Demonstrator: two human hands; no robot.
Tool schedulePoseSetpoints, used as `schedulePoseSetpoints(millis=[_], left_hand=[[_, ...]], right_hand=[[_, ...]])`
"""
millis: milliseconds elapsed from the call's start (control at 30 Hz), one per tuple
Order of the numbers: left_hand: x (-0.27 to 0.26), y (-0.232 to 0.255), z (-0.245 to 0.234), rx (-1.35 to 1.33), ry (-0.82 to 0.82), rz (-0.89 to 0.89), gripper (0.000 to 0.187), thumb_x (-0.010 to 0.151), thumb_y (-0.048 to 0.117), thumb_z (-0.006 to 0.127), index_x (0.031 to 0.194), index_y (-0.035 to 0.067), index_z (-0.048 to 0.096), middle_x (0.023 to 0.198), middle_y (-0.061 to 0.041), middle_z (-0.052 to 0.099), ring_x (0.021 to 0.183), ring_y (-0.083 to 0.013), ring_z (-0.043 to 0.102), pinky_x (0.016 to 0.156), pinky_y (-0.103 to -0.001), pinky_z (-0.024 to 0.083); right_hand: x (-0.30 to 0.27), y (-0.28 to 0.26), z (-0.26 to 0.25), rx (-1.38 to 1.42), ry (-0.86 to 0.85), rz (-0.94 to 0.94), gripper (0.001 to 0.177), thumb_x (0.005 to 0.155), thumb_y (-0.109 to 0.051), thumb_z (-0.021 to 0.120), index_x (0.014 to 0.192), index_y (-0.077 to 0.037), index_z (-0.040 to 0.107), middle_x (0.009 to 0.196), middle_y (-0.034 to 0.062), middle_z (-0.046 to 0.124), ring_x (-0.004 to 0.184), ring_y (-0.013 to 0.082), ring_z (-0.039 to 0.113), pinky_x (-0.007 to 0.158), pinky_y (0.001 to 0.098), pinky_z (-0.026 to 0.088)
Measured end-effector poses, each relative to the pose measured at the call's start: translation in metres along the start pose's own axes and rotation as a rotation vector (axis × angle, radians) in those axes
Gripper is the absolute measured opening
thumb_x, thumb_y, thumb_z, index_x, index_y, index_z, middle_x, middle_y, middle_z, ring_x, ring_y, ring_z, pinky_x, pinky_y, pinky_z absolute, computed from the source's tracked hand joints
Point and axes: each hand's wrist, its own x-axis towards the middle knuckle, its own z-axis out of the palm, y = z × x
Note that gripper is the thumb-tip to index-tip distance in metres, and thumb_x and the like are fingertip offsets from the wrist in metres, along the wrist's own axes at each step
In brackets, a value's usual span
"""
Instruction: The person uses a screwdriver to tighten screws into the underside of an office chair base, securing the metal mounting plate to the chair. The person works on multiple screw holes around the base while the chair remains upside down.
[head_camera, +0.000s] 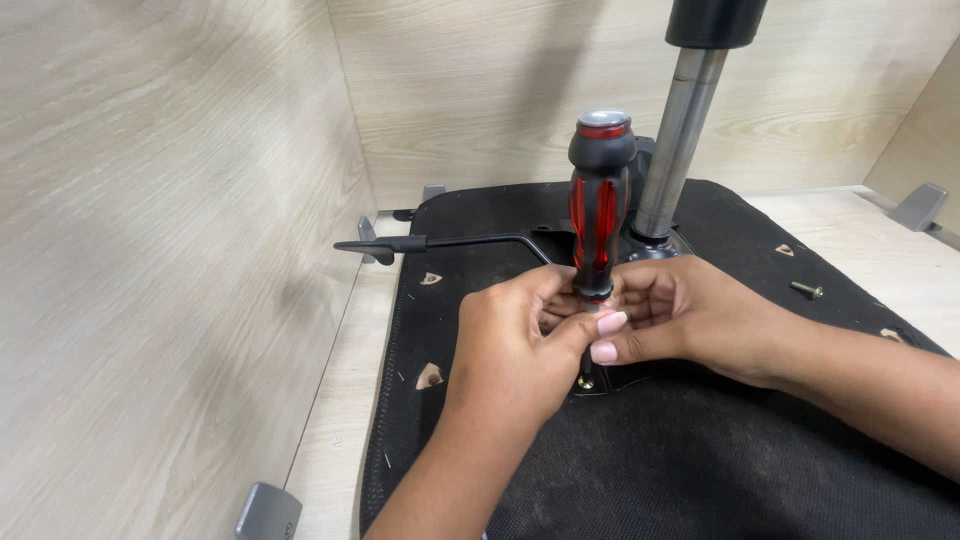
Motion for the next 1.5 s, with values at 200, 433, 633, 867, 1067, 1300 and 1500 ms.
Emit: schedulePoseSetpoints(millis=[200, 433, 633, 867, 1067, 1300, 1500], left_hand=[[0.007, -0.003, -0.008, 0.064, -0.152, -0.097, 0.028, 0.089, 0.01, 0.071, 0.115, -0.001, 0.07, 0.093, -0.012, 0.081, 0.08, -0.0129, 0.08, 0.068, -0.027, 0.064], [0.002, 0.0, 0.002, -0.155, -0.107, -0.056, 0.034, 0.091, 0.007, 0.068, 0.122, 0.003, 0.055, 0.089, -0.01, 0.08, 0.074, -0.0116, 0.075, 0.064, -0.025, 0.062], [-0.004, 0.004, 0.005, -0.102, 0.059, 0.0, 0.029, 0.077, 0.014, 0.084, 0.101, 0.002, 0.071, 0.077, -0.007, 0.072, 0.061, -0.0109, 0.07, 0.053, -0.027, 0.058], [0.0, 0.004, 0.0, -0.02, 0.049, -0.084, 0.03, 0.072, 0.015, 0.087, 0.096, 0.002, 0.075, 0.074, -0.009, 0.078, 0.066, -0.0128, 0.076, 0.062, -0.027, 0.063], [0.002, -0.005, 0.0, -0.114, -0.007, 0.038, 0.042, 0.078, 0.009, 0.082, 0.118, 0.003, 0.071, 0.088, -0.011, 0.08, 0.081, -0.0159, 0.08, 0.073, -0.029, 0.066], [0.009, -0.014, 0.005, -0.374, -0.11, -0.02, 0.062, 0.083, 0.003, 0.069, 0.141, 0.006, 0.046, 0.105, -0.013, 0.079, 0.098, -0.017, 0.078, 0.085, -0.028, 0.065], [0.008, -0.018, 0.002, -0.117, -0.035, 0.08, 0.047, 0.082, 0.012, 0.08, 0.123, -0.001, 0.061, 0.108, -0.013, 0.08, 0.099, -0.0178, 0.079, 0.087, -0.029, 0.063]], right_hand=[[0.001, 0.007, 0.023, 0.059, -0.074, -0.116, 0.038, 0.073, -0.01, 0.086, 0.109, -0.003, 0.074, 0.088, 0.0042, 0.074, 0.08, 0.0102, 0.069, 0.076, 0.0297, 0.06], [-0.003, 0.009, 0.029, -0.275, 0.148, -0.136, 0.037, 0.067, -0.015, 0.087, 0.102, -0.009, 0.073, 0.081, 0.0007, 0.076, 0.072, 0.0089, 0.071, 0.067, 0.0263, 0.059], [-0.005, 0.002, 0.036, -0.324, 0.173, -0.064, 0.035, 0.069, -0.025, 0.091, 0.097, -0.011, 0.075, 0.073, -0.0023, 0.074, 0.064, 0.008, 0.07, 0.061, 0.0269, 0.058], [-0.005, 0.0, 0.037, -0.363, 0.167, -0.04, 0.036, 0.068, -0.033, 0.093, 0.089, -0.012, 0.073, 0.069, -0.0019, 0.07, 0.062, 0.0076, 0.066, 0.06, 0.0256, 0.056], [-0.002, 0.008, 0.027, -0.217, 0.023, -0.095, 0.041, 0.073, -0.021, 0.091, 0.11, -0.013, 0.073, 0.079, -0.001, 0.07, 0.073, 0.0089, 0.064, 0.069, 0.0275, 0.055], [0.001, 0.008, 0.009, 0.089, -0.085, -0.018, 0.044, 0.078, -0.007, 0.078, 0.122, -0.006, 0.07, 0.091, 0.0029, 0.075, 0.085, 0.0112, 0.072, 0.083, 0.029, 0.059], [0.0, 0.006, 0.011, 0.143, -0.035, -0.135, 0.053, 0.078, -0.008, 0.076, 0.13, -0.006, 0.066, 0.105, 0.0051, 0.079, 0.098, 0.0137, 0.076, 0.093, 0.0338, 0.061]])
